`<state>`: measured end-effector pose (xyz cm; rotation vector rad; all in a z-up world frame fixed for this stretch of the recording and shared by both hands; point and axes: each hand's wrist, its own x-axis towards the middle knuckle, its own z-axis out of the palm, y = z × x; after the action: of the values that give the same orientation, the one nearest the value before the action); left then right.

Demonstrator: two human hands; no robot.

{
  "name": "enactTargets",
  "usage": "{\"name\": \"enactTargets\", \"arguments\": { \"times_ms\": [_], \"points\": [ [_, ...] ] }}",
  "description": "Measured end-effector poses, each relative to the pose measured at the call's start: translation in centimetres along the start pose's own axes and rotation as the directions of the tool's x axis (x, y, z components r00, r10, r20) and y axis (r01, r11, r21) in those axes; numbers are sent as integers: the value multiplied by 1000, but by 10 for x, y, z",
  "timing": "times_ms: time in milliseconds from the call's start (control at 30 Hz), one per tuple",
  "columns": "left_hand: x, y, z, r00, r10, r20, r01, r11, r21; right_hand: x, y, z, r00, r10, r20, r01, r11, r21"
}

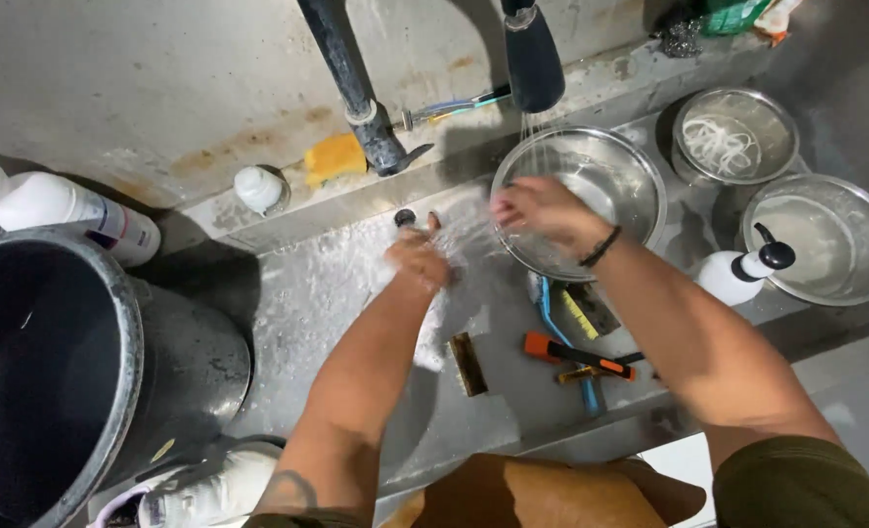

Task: The person scrubs a white sneaker with purple accents using a brush and liquid soap in a stainless steel sink. They repeatedly apply soap, scrub the shoe, rinse the brush in a metal bowl, and rinse the shoe under running water. The shoe is handled one at a time and remains in the sink throughout the clip.

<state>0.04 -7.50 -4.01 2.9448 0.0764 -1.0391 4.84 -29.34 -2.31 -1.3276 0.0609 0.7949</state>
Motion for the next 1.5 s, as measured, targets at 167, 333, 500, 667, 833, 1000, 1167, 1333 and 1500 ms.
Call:
{"name": "enactTargets", "arguments": {
  "times_ms": [167,333,500,667,833,1000,1167,1333,1500],
  "points": [
    [-8,-28,0,988,-94,-123,58,962,-266,75,89,-143,772,-199,-604,-364,640,-677],
    [-109,-48,-55,908,-248,-338,-80,688,-721,10,9,-1,950,145,-275,-78,968,239],
    [-135,-53,-23,744,-444,-499,-354,371,-858,-27,-46,88,992,-51,118,45,997,56],
    [-124,-90,36,713,-665,-222,-247,58,-967,49,25,-44,836,-429,-343,10,636,-771],
    [-105,-131,88,755,-638,-151,-210,-16,-978,47,40,-80,816,-46,-576,-250,871,-424],
    [-120,-151,80,912,-362,-192,-91,280,-956,-20,-26,37,969,212,-130,-211,977,27],
    [-116,-143,57,986,36,165,79,763,-641,26,10,-39,915,-309,-260,-36,579,-814],
    [-86,-120,51,993,107,-53,-114,718,-686,62,58,-96,856,-128,-501,-236,765,-599],
    [-57,-100,54,991,82,103,-16,852,-523,-9,8,13,981,81,-174,-64,993,99]
  ]
}}
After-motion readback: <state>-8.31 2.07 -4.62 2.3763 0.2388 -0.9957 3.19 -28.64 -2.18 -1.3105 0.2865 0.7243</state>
